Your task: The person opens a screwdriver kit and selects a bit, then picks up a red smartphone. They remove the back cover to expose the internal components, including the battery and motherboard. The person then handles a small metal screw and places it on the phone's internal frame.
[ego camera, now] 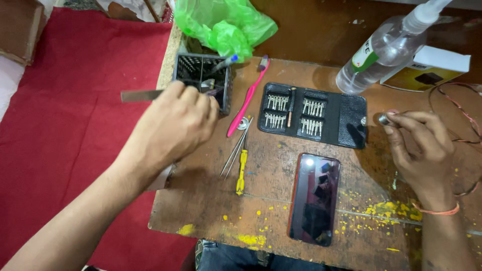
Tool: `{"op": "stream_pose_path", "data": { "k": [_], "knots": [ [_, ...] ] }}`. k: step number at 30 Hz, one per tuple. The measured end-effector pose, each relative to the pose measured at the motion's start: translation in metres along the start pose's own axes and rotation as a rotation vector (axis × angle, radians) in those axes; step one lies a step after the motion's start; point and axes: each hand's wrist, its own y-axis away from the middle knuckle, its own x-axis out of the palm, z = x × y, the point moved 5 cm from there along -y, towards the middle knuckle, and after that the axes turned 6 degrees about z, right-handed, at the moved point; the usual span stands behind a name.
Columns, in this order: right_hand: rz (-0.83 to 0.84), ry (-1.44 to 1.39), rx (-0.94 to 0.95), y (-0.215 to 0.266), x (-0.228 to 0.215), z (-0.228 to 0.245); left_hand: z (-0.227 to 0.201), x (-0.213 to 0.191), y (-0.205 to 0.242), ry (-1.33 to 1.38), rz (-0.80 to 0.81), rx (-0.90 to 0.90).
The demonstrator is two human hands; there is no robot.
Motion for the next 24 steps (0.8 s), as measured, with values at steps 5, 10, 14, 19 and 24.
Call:
{"op": "stream_pose_path", "data": {
  "k": [5, 10, 14, 19, 24],
  "knots": [
    [0.008, -0.005, -0.019, -0.002, 0.005, 0.002, -0.02, -0.005, 0.007, 0.021, -0.024, 0.135],
    [0.015, -0.036, -0.02, -0.003, 0.006, 0.005, -0.022, -0.004, 0.007, -0.042, -0.027, 0.115],
    [0.027, -0.021, -0.003, -0.004, 0.007, 0.008, -0.024, -0.004, 0.006, -0.079, -0.036, 0.092],
    [0.028, -0.048, 0.002, -0.005, 0.009, 0.006, -0.03, -0.002, 0.009, -0.04, 0.092, 0.089],
    [0.038, -0.045, 0.008, -0.004, 0.012, 0.005, -0.042, -0.013, 0.022, 0.068, 0.091, -0.179]
  ]
}}
